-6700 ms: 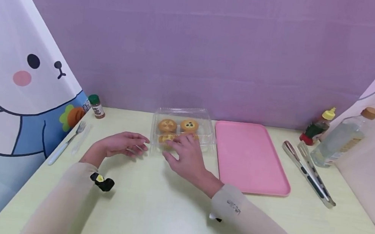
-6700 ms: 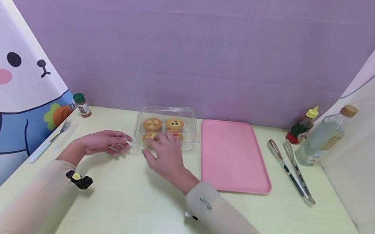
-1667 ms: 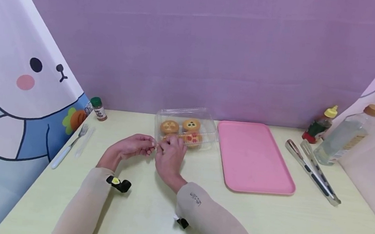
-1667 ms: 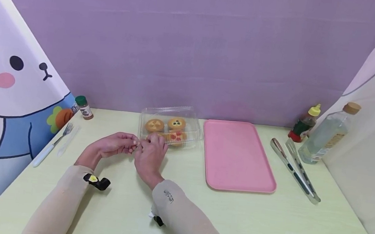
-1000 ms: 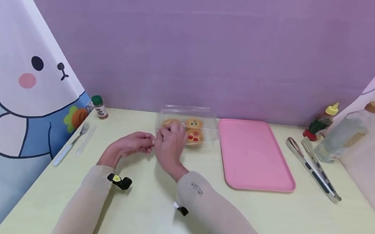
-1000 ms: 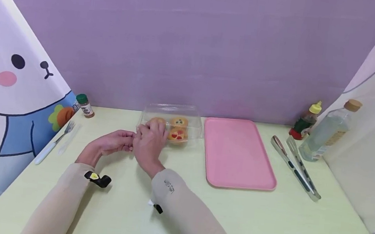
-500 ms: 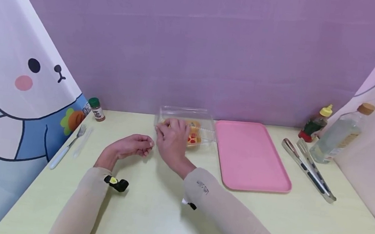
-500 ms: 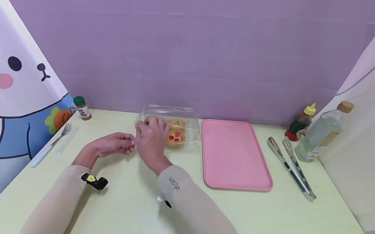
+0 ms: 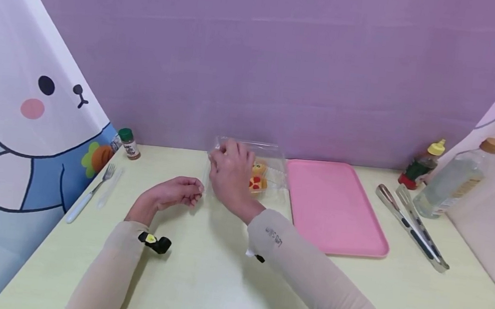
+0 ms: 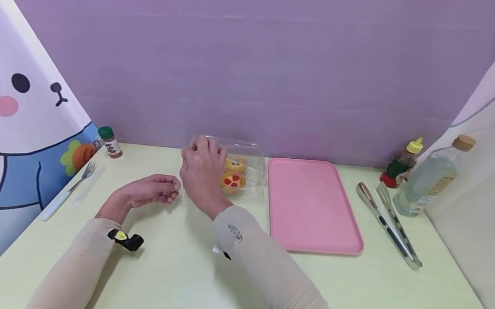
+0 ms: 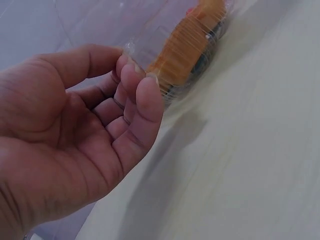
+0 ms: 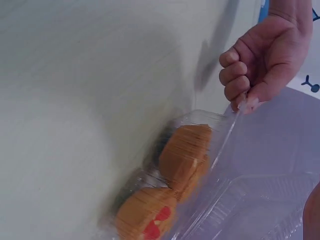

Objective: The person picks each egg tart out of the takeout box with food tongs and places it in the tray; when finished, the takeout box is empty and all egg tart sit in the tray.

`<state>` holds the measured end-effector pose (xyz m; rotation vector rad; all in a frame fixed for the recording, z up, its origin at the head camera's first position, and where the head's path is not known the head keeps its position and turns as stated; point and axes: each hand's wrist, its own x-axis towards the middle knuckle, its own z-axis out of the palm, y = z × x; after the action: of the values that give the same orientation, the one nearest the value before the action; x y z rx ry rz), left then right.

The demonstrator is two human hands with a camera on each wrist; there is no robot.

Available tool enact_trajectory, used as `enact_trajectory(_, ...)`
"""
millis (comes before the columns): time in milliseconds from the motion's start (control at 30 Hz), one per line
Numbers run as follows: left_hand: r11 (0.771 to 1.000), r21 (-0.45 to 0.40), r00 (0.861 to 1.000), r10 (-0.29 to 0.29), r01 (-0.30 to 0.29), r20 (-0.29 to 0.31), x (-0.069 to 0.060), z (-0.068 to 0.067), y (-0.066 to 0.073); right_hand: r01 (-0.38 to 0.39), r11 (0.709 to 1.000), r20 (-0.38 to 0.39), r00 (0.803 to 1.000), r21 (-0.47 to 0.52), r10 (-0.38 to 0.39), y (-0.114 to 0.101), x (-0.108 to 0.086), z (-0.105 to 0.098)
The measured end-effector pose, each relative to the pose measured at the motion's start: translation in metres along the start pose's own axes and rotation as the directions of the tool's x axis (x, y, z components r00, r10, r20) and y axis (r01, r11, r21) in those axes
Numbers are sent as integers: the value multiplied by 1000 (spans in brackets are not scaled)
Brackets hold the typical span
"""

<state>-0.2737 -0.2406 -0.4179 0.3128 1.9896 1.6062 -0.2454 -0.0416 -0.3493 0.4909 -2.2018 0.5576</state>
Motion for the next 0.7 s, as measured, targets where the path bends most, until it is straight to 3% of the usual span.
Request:
enact_trajectory(200,1000,1,999,-21,21,-32,-1,-1,1,-16,1000,-54,998,-21,15,-2,9,-2)
enact_trajectory(400,1000,12,999,-23,23,-28,0,-2,7,-8,1000,-88,996,-16,7,-4,32,-10)
enact_trajectory(700,996,81,999,-37,38,-8,-4,-3,6,40,991,74,997,-125,-31,0,47,-19)
